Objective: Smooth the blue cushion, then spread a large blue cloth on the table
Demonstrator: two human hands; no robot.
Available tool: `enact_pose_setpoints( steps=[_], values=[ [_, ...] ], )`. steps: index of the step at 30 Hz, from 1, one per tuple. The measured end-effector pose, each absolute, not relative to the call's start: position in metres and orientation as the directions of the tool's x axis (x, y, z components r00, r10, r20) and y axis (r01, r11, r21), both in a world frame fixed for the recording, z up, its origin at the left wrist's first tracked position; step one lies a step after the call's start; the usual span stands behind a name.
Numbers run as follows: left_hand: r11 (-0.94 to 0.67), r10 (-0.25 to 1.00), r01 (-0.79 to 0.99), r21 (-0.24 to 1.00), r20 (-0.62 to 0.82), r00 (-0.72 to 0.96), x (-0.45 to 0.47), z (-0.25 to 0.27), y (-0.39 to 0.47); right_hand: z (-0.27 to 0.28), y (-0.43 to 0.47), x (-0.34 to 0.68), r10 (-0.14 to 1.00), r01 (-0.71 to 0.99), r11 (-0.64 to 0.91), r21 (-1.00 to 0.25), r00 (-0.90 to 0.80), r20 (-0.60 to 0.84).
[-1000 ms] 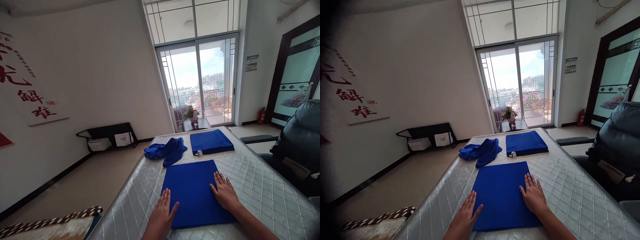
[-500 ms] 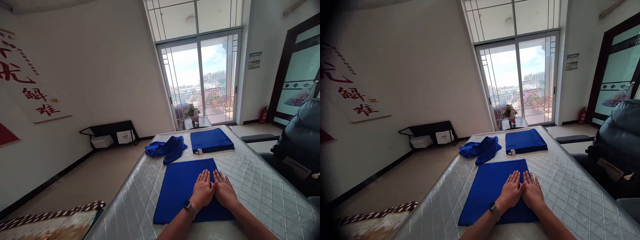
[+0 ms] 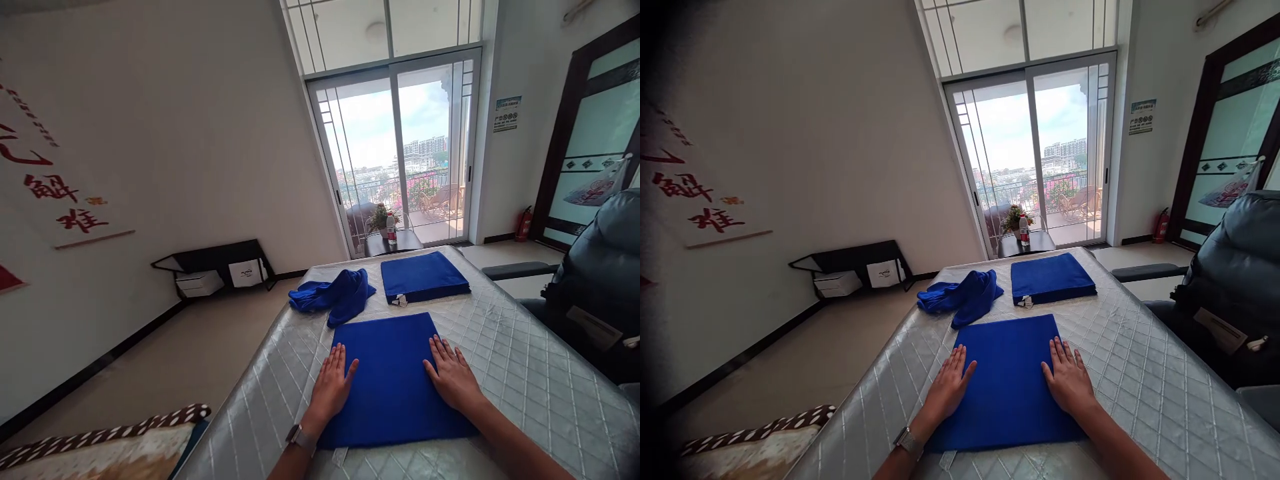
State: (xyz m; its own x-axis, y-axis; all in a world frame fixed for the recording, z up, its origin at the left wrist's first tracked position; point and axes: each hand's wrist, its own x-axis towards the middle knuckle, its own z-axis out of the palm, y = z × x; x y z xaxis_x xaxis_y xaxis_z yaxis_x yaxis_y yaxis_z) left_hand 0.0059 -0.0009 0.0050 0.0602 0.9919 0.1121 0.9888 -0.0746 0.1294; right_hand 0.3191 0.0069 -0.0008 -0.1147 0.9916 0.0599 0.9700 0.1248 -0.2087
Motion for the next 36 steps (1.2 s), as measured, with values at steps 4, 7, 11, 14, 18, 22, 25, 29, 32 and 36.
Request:
enact_pose_setpoints(
  steps=[4,7,11,14,18,22,25,29,32,36],
  values=[
    [-0.069,0.989,0.986,0.152,0.143,0.047,-0.01,-0.007,0.002,-0.003,0.009,0.32,0.992,0.972,0.122,-0.202,-0.113,0.055],
    [-0.078,0.984,0.983,0.169,0.169,0.049,-0.013,-0.013,0.005,-0.004,0.009,0.32,0.992,0.97,0.126,-0.207,-0.118,0.049],
    [-0.088,0.981,0.982,0.168,0.185,0.056,-0.016,-0.017,0.006,-0.001,0.007,0.319,0.992,0.972,0.125,-0.197,-0.122,0.026],
    [-0.093,0.979,0.984,0.153,0.196,0.062,-0.018,-0.018,0.006,0.007,0.007,0.318,0.993,0.981,0.113,-0.155,-0.116,-0.008],
    [-0.104,0.977,0.985,0.135,0.201,0.076,-0.016,-0.014,0.004,0.024,0.016,0.315,0.993,0.989,0.107,-0.102,-0.112,-0.043],
    [-0.1,0.979,0.986,0.135,0.188,0.074,-0.016,-0.01,0.002,0.032,0.036,0.311,0.996,0.99,0.092,-0.106,-0.094,-0.014],
    [-0.101,0.981,0.985,0.14,0.178,0.076,-0.017,-0.01,0.002,0.024,0.049,0.309,0.996,0.988,0.091,-0.122,-0.092,-0.001],
    [-0.084,0.985,0.987,0.135,0.16,0.062,-0.016,-0.012,0.004,0.005,0.057,0.311,0.997,0.987,0.083,-0.139,-0.083,0.01],
    [-0.072,0.989,0.989,0.129,0.139,0.054,-0.015,-0.011,0.004,0.0,0.058,0.313,0.996,0.985,0.086,-0.152,-0.084,0.016],
    [-0.075,0.99,0.989,0.125,0.127,0.059,-0.016,-0.01,0.004,0.002,0.057,0.315,0.996,0.978,0.092,-0.185,-0.091,0.014]
  ],
)
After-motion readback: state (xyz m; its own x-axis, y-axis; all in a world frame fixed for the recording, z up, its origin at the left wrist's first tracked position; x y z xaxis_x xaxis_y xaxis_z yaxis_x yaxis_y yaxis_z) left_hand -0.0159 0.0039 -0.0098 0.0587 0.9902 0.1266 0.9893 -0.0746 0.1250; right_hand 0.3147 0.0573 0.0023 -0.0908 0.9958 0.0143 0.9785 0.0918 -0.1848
